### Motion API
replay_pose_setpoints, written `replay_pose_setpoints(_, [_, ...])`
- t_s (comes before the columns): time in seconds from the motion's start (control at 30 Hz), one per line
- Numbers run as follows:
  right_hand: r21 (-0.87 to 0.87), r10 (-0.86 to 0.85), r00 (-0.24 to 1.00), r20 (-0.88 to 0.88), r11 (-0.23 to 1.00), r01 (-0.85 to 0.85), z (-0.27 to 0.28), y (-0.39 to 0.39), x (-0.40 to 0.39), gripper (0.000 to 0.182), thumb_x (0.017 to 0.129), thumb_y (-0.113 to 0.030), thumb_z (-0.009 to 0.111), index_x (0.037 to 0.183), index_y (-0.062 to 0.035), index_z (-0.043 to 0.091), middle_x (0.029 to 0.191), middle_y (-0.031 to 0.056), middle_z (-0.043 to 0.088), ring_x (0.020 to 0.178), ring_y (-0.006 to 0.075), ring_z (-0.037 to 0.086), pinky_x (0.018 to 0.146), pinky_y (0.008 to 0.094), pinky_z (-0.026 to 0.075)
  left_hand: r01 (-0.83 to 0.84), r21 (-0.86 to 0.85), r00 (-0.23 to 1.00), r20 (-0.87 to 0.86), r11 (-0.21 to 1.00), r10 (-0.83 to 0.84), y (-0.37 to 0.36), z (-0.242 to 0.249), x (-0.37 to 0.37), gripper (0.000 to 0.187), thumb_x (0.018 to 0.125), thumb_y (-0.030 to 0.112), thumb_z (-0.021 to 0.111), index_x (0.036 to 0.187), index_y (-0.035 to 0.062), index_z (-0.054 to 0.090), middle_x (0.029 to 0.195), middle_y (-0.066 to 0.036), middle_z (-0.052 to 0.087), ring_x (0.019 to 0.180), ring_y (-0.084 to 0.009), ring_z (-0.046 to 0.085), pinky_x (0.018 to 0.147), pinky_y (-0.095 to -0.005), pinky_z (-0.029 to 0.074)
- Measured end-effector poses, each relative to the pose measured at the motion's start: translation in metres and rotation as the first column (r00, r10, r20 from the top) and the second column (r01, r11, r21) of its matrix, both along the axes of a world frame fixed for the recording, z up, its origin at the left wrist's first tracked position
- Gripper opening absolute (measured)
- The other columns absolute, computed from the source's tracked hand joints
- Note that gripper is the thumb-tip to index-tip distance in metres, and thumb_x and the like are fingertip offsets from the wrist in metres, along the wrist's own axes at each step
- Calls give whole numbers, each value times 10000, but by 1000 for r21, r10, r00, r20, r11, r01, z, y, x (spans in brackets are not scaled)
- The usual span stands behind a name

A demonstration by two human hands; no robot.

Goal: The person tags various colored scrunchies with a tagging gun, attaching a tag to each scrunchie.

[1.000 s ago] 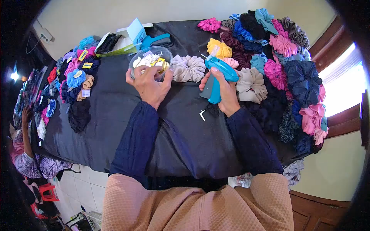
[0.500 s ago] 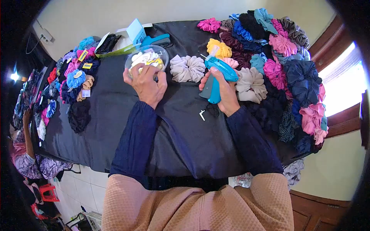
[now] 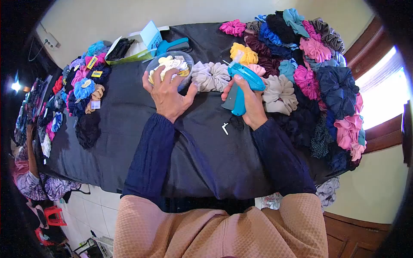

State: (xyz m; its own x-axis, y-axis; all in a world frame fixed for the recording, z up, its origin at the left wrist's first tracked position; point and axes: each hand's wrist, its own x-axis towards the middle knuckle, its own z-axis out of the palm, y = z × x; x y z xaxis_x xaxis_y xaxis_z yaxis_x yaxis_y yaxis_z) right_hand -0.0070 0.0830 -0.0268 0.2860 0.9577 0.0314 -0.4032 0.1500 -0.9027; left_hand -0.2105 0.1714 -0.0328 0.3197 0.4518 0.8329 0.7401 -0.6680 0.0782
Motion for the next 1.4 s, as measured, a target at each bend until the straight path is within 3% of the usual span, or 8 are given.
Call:
replay_pose_setpoints(0.53, [3,-1,1000,16,1000,1,0,0,1,291,906,-335,661,914,-48,608,748,89,649,635,185,657,590,323,553,-73,-75,994,-81,995,67,3,-2,-1,387,767,402,700,978,79,735,1148,-27,654,1251,-293,467,1111,-558,155])
replay_pose_setpoints(0.73, [1,17,1000,10,1000,-17,-1,0,1,294,913,-341,654,894,-51,611,761,90,652,651,187,661,598,321,554,16,15,985,173,1000,-18,4,-3,-1,330,761,258,736,1038,80,707,1135,-53,647,1222,-279,495,1099,-492,198])
replay_pose_setpoints(0.8, [-11,20,1000,-1,1000,-20,-1,-1,1,290,918,-337,650,894,-51,610,763,91,651,651,188,660,597,322,553,40,37,968,246,999,-48,3,-2,-3,252,781,87,712,1031,66,694,1124,-64,646,1125,-275,565,1022,-434,349])
replay_pose_setpoints(0.83, [-10,19,1000,-1,1000,-19,-1,-1,2,290,918,-337,650,894,-51,610,763,91,651,651,188,660,597,322,553,41,38,968,246,998,-49,3,-2,-2,252,781,87,712,1031,66,694,1124,-64,646,1125,-275,565,1022,-434,349])
replay_pose_setpoints(0.9, [-1,47,998,34,999,-47,-1,-1,4,305,928,-337,637,949,-35,595,798,109,655,686,205,672,651,342,572,249,3,852,476,968,-220,0,-1,4,258,779,-62,667,1008,54,687,1070,-86,652,992,-273,622,886,-366,473])
replay_pose_setpoints(1.0, [2,31,1000,-2,1000,-31,-3,1,2,269,919,-309,651,942,-45,602,756,94,648,635,191,658,587,321,549,439,-98,690,673,893,-266,-15,-2,19,240,765,-108,663,953,40,674,1002,-106,653,914,-284,639,797,-354,517])
replay_pose_setpoints(1.17, [28,18,1000,-9,999,-18,-2,1,1,243,920,-269,651,985,-42,591,747,93,642,608,192,650,576,321,546,432,53,827,377,901,-418,-27,1,32,212,716,-90,706,865,51,655,955,-98,634,912,-277,620,774,-364,508])
replay_pose_setpoints(1.4, [52,50,999,-7,997,-49,-3,1,0,224,922,-235,652,1000,-37,581,751,93,640,612,189,648,580,317,548,414,-187,893,271,891,-358,-26,-12,36,215,718,-35,730,889,91,695,915,-65,594,897,-255,570,773,-358,479])
